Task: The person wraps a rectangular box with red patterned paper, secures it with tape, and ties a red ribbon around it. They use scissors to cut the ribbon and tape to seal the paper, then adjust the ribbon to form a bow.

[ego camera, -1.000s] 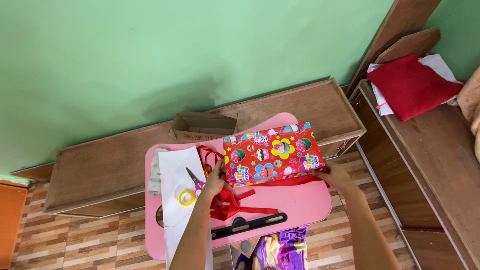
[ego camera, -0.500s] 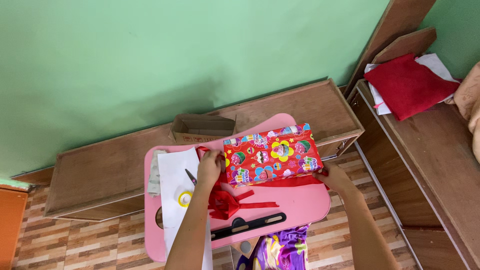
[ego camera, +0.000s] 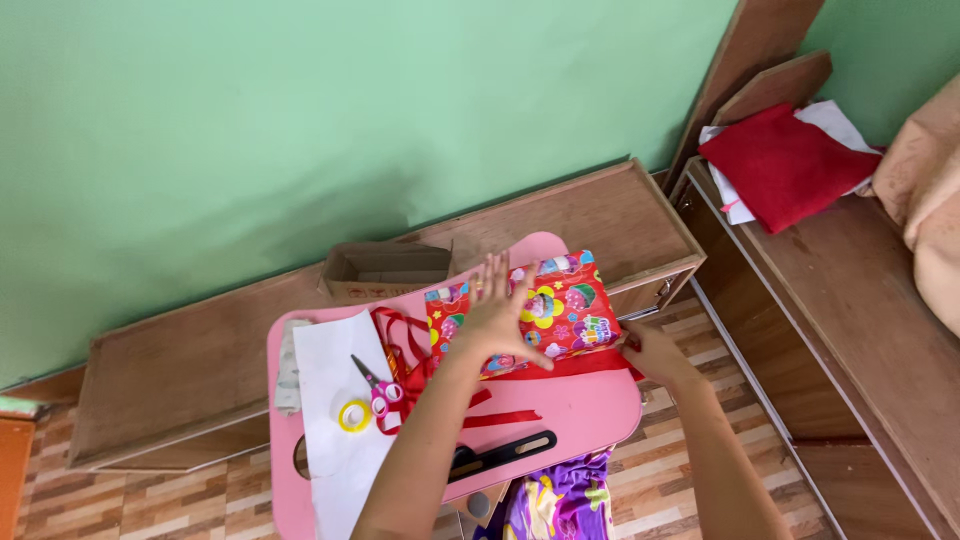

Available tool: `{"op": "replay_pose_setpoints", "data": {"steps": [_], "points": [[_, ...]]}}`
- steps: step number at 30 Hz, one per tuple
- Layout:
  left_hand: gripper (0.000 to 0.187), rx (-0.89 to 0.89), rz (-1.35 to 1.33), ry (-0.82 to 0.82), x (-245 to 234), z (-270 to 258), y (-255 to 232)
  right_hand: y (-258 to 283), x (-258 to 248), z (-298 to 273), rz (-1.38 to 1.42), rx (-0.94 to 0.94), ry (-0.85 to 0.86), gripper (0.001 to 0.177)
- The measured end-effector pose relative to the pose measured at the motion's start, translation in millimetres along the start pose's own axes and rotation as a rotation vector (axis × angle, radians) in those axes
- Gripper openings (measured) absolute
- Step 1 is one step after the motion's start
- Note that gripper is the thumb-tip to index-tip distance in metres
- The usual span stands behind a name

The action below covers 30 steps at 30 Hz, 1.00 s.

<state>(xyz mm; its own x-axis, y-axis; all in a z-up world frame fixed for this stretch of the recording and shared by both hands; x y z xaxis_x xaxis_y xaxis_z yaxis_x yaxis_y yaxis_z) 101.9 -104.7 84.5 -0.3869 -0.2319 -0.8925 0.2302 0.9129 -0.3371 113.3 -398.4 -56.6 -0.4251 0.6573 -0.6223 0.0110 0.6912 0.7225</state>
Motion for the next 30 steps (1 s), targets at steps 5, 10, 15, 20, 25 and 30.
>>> {"op": "replay_pose_setpoints", "data": {"steps": [5,10,15,20,25,30], "points": [[0.176,0.007,0.111,0.1,19.5,30.8,-17.6,-9.0,1.6,2.2,-0.021,-0.017,0.016,0.056],[0.175,-0.015,0.112,0.148,27.4,54.7,-28.3,-2.2,0.3,-1.6,0.012,0.023,0.041,0.057],[0.175,-0.026,0.106,0.155,31.7,62.1,-34.9,8.3,-4.7,-8.0,0.001,-0.007,0.041,0.056],[0.166,-0.009,0.124,0.111,27.5,65.4,-34.5,5.4,-5.6,-9.0,0.01,0.038,0.073,0.057],[0.168,0.015,0.062,0.078,16.7,62.2,-29.6,-2.4,2.3,-2.3,-0.011,-0.024,0.029,0.06],[0.17,-0.003,0.005,0.07,5.8,56.1,-23.5,-4.8,3.6,7.9,0.05,-0.012,0.019,0.054]]}}
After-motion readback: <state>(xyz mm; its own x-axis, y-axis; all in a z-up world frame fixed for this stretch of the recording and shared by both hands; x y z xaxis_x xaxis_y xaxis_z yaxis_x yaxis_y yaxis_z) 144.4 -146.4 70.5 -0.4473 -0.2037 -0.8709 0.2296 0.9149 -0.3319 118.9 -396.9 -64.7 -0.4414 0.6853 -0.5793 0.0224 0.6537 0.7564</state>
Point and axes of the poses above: each hand's wrist, its own z-axis towards the middle knuckle, its own x-axis out of the palm, y = z × x, the point moved 2 cm from there along z, towards the middle knuckle, and after that the axes turned 7 degrees about y, right-handed, at the moved point
